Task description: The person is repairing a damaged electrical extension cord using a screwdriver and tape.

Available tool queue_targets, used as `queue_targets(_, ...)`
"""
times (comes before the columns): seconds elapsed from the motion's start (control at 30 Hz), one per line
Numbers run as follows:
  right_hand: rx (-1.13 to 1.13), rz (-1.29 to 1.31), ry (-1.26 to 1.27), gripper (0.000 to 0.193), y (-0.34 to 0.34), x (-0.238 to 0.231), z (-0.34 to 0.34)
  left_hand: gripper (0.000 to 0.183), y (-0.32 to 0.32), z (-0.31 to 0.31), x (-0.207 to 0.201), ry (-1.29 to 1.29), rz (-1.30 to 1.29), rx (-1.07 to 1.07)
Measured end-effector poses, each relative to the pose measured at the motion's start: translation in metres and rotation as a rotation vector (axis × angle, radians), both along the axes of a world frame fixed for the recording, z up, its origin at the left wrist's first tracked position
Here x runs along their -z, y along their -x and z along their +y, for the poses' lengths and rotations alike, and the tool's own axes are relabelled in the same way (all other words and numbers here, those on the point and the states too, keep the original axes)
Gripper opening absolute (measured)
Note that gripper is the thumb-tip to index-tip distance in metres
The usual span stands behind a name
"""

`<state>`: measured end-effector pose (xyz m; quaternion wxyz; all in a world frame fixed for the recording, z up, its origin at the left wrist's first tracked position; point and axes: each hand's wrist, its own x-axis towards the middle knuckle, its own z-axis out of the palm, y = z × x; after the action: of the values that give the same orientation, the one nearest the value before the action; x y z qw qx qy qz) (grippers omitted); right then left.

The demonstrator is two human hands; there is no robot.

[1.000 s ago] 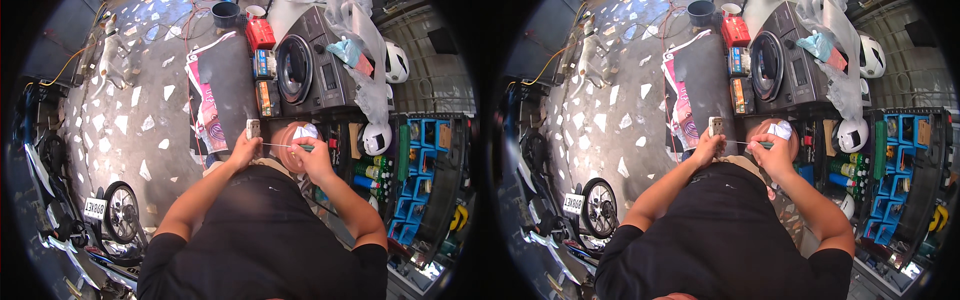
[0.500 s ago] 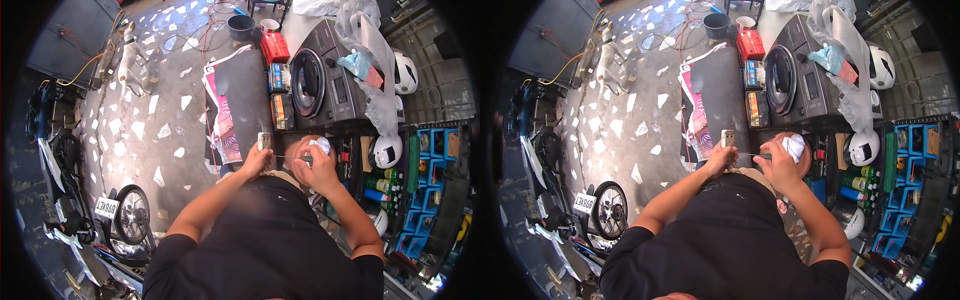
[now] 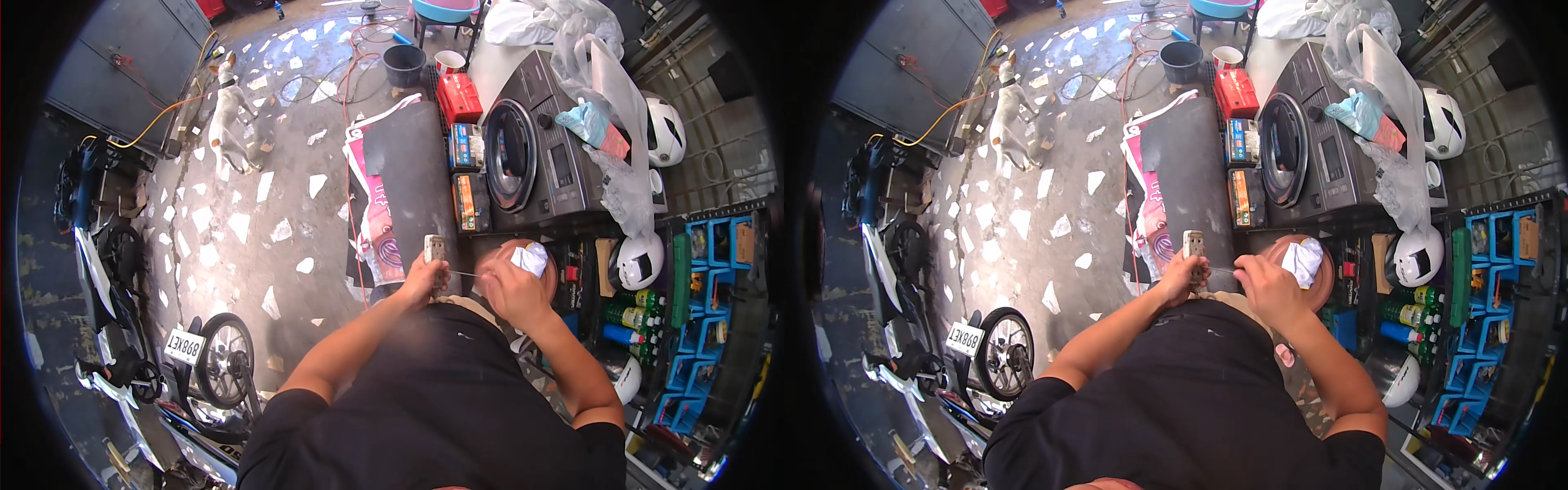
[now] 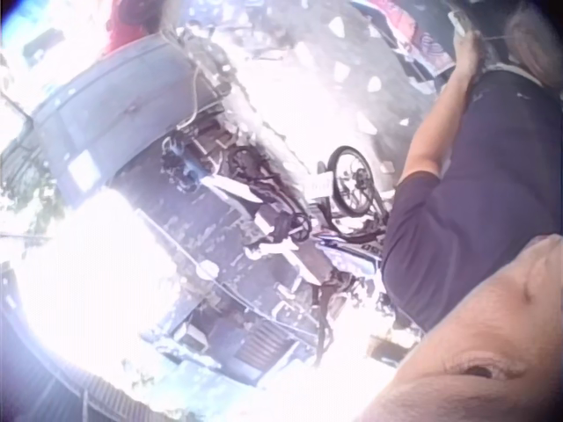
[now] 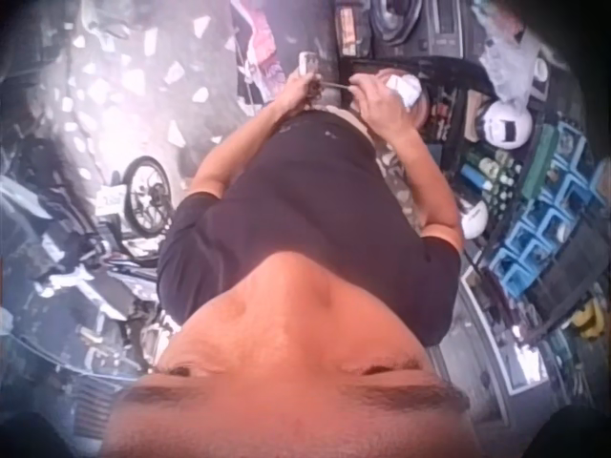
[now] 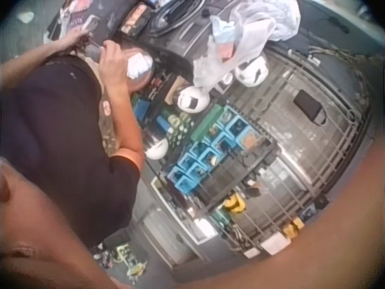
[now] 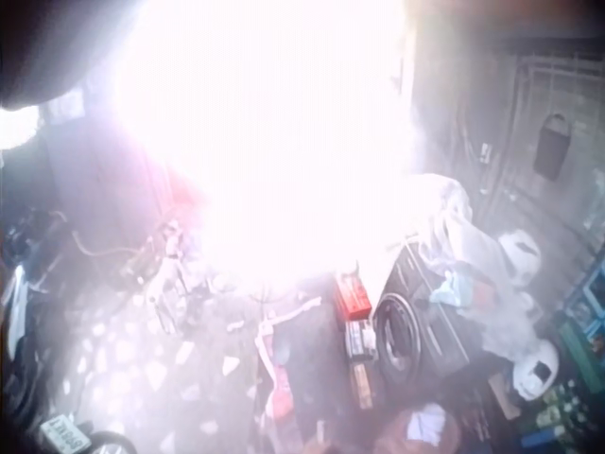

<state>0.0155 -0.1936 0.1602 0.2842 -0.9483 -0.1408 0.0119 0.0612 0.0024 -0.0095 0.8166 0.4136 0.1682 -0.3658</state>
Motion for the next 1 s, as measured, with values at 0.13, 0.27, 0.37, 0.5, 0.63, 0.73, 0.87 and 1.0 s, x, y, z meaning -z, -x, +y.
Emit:
queue_targets(0.13, -0.156, -0.163, -0.125, 0.016, -0.01, -0.014, 0.001, 0.034, 0.0, -0.002, -0.004, 0.022, 0.004, 0.035)
queue_targets(0.27, 0.001, 0.058, 0.31, 0.015, -0.017, -0.017, 0.0, 0.053, -0.006, -0.003, -0.004, 0.081, 0.176, 0.022)
queue_targets(0.37, -0.056, 0.007, 0.516, 0.011, -0.024, -0.015, 0.0, 0.062, -0.007, -0.001, -0.002, 0.051, 0.116, 0.038)
queue_targets(0.5, -0.046, -0.052, 0.572, 0.013, -0.031, -0.01, 0.006, 0.061, -0.009, -0.003, -0.002, 0.053, 0.15, 0.042)
queue_targets(0.63, -0.154, 0.024, 0.72, 0.008, -0.029, 0.013, 0.012, 0.06, -0.008, -0.004, -0.003, 0.046, 0.16, 0.043)
queue_targets(0.73, -0.141, -0.074, 0.704, 0.007, -0.032, 0.02, 0.017, 0.057, -0.007, -0.003, -0.001, 0.037, 0.176, 0.066)
queue_targets(0.87, -0.092, -0.109, 0.696, 0.006, -0.03, 0.019, 0.027, 0.057, -0.005, -0.001, -0.003, 0.039, 0.144, 0.014)
queue_targets(1.0, -0.125, -0.056, 0.735, 0.008, -0.027, 0.027, 0.028, 0.058, -0.003, -0.002, -0.006, 0.03, 0.144, 0.026)
